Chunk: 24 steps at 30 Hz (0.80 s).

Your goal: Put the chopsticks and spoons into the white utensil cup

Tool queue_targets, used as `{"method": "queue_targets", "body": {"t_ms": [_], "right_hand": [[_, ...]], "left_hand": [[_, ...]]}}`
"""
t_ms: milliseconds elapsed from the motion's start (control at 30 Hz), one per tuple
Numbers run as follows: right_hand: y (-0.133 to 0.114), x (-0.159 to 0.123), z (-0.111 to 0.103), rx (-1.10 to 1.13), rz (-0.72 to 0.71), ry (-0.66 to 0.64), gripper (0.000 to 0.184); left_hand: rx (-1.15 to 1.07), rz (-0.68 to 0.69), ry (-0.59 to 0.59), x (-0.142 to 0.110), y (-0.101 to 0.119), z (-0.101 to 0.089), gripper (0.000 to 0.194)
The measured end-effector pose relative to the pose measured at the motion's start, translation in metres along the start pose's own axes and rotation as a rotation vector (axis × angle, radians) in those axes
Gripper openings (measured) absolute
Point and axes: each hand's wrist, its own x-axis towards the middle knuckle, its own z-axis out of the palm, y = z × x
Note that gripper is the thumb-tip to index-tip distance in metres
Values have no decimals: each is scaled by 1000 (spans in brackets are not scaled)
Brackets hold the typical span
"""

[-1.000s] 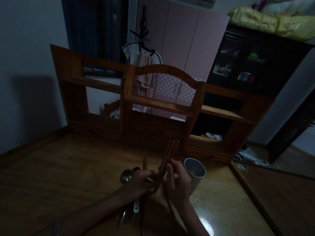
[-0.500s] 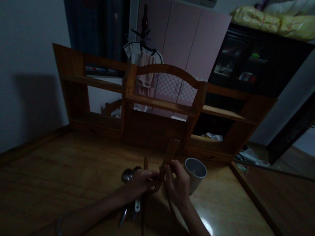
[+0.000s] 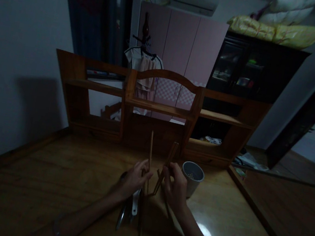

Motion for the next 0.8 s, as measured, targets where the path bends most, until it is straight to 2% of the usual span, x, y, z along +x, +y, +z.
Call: {"method": "queue_targets", "body": {"t_ms": [67, 100, 133, 200, 267, 300, 367, 467, 567, 633, 667, 733, 800], "right_hand": [[0, 0, 1, -3, -21, -11, 6], [-1, 0, 2, -3, -33, -14, 6], [-1, 0, 3, -4, -42, -17, 7], [-4, 0, 2, -11, -37, -15, 8], [-11, 3, -3, -21, -3, -4, 12], [-16, 7, -9, -21, 18, 5, 15], [-27, 18, -29, -4, 55, 41, 18], [-44, 49, -74, 50, 67, 154, 19], [-43, 89, -121, -2, 43, 221, 22], [-29, 111, -145, -15, 36, 162, 25], [-18, 119, -152, -20, 57, 83, 26], [8, 128, -161, -28, 141, -91, 30], [33, 128, -161, -9, 231, -207, 33]], "left_hand": [[-38, -7, -66, -2, -4, 3, 74], [-48, 9, -111, -3, -6, 4, 80], [-38, 31, -155, -4, -6, 5, 76], [41, 73, -210, -6, -7, 6, 49], [132, 100, -222, -6, -8, 6, 22], [159, 109, -218, -6, -8, 6, 19], [180, 115, -206, -5, -9, 6, 19], [207, 122, -197, -5, -9, 5, 27], [246, 157, -202, -7, -8, 5, 30], [259, 165, -192, -7, -7, 5, 29], [258, 161, -191, -8, -6, 5, 29], [248, 155, -194, -8, -5, 4, 28], [234, 163, -194, -8, -5, 4, 28]]}}
